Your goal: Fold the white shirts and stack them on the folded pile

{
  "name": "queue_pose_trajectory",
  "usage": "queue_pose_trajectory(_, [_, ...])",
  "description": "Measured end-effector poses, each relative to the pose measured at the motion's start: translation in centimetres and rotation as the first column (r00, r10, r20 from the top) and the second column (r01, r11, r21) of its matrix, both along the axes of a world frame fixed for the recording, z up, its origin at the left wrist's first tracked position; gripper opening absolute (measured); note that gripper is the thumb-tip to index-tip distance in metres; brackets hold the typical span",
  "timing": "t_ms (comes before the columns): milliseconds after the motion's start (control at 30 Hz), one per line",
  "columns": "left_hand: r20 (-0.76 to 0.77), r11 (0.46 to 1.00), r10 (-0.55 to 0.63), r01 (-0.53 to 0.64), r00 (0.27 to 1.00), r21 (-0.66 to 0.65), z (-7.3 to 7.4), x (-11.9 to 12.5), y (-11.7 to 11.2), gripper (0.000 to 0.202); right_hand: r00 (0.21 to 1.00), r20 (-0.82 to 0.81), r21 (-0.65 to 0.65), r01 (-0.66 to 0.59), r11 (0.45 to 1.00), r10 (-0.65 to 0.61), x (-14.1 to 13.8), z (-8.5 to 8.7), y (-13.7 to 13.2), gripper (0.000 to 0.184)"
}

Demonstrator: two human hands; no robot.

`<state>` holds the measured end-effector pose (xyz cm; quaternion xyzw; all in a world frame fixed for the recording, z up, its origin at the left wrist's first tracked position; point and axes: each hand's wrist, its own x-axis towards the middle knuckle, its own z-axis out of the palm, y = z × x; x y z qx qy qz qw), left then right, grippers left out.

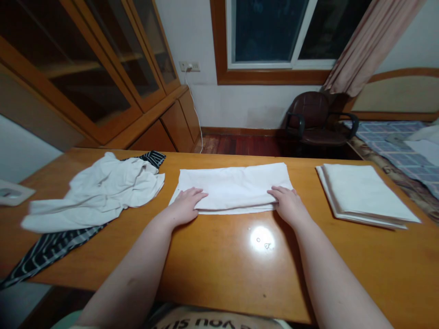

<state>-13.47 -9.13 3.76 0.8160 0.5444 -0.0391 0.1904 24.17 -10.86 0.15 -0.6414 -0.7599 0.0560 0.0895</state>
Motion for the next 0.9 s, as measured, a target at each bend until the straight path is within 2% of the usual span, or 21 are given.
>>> queue_pose_trajectory(67, [0.087, 0.999, -0.009, 0.012, 0.996, -0.040, 0.5, -1.4, 0.6, 0.064, 0.994, -0.109, 0.058, -0.019, 0.998, 0.025, 0.3, 0.3, -0.1, 0.040])
queue_pose_trajectory(100, [0.148, 0.999, 0.031, -0.029, 0.989, -0.014, 0.7, -2.0, 1.0, 0.060, 0.983, -0.180, 0.111, -0.008, 0.994, 0.028, 0.4, 0.6, -0.1, 0.036])
queue_pose_trajectory(133, [0.206, 0.992, 0.110, -0.120, 0.972, 0.040, 0.9, -2.7, 1.3, 0.055, 0.969, -0.246, 0.171, 0.039, 0.984, 0.005, 0.6, 0.9, -0.1, 0.034])
queue_pose_trajectory(167, [0.250, 0.962, 0.223, -0.254, 0.942, 0.099, 1.0, -3.2, 1.7, 0.051, 0.952, -0.300, 0.221, 0.128, 0.967, -0.058, 0.7, 1.2, -0.2, 0.034])
queue_pose_trajectory(200, [0.268, 0.904, 0.358, -0.404, 0.895, 0.141, 1.1, -3.7, 2.0, 0.048, 0.929, -0.334, 0.243, 0.249, 0.937, -0.161, 0.9, 1.5, -0.2, 0.036])
queue_pose_trajectory(267, [0.190, 0.781, 0.583, -0.609, 0.790, 0.137, 1.1, -4.3, 2.4, 0.046, 0.842, -0.334, 0.196, 0.501, 0.843, -0.423, 1.5, 1.9, 0.0, 0.040])
queue_pose_trajectory(300, [0.107, 0.759, 0.637, -0.645, 0.764, 0.091, 1.1, -4.4, 2.5, 0.047, 0.787, -0.301, 0.139, 0.594, 0.792, -0.538, 1.8, 1.9, 0.1, 0.042])
queue_pose_trajectory(367, [-0.039, 0.772, 0.633, -0.634, 0.773, -0.040, 0.9, -4.4, 2.6, 0.051, 0.724, -0.194, -0.004, 0.674, 0.739, -0.661, 2.4, 1.8, 0.4, 0.047])
queue_pose_trajectory(433, [-0.075, 0.798, 0.583, -0.587, 0.809, -0.134, 0.6, -4.2, 2.6, 0.054, 0.736, -0.091, -0.128, 0.660, 0.741, -0.671, 2.9, 1.6, 0.8, 0.051])
queue_pose_trajectory(533, [-0.049, 0.812, 0.563, -0.563, 0.825, -0.156, 0.3, -4.0, 2.7, 0.052, 0.764, -0.044, -0.275, 0.610, 0.743, -0.644, 3.2, 1.5, 1.1, 0.053])
queue_pose_trajectory(667, [0.002, 0.838, 0.542, -0.541, 0.840, -0.074, 0.3, -4.0, 2.8, 0.040, 0.754, -0.112, -0.402, 0.561, 0.723, -0.647, 3.0, 1.8, 1.0, 0.050])
queue_pose_trajectory(767, [0.068, 0.820, 0.571, -0.572, 0.818, 0.009, 0.6, -3.7, 2.6, 0.035, 0.768, -0.167, -0.440, 0.504, 0.743, -0.619, 2.7, 1.9, 0.7, 0.049])
queue_pose_trajectory(800, [0.100, 0.809, 0.586, -0.588, 0.804, -0.008, 0.6, -3.6, 2.5, 0.035, 0.768, -0.195, -0.448, 0.484, 0.752, -0.610, 2.7, 1.9, 0.6, 0.048])
queue_pose_trajectory(900, [0.196, 0.787, 0.616, -0.591, 0.763, -0.174, 0.7, -3.1, 2.1, 0.038, 0.723, -0.373, -0.431, 0.420, 0.799, -0.581, 2.4, 1.5, 0.4, 0.040])
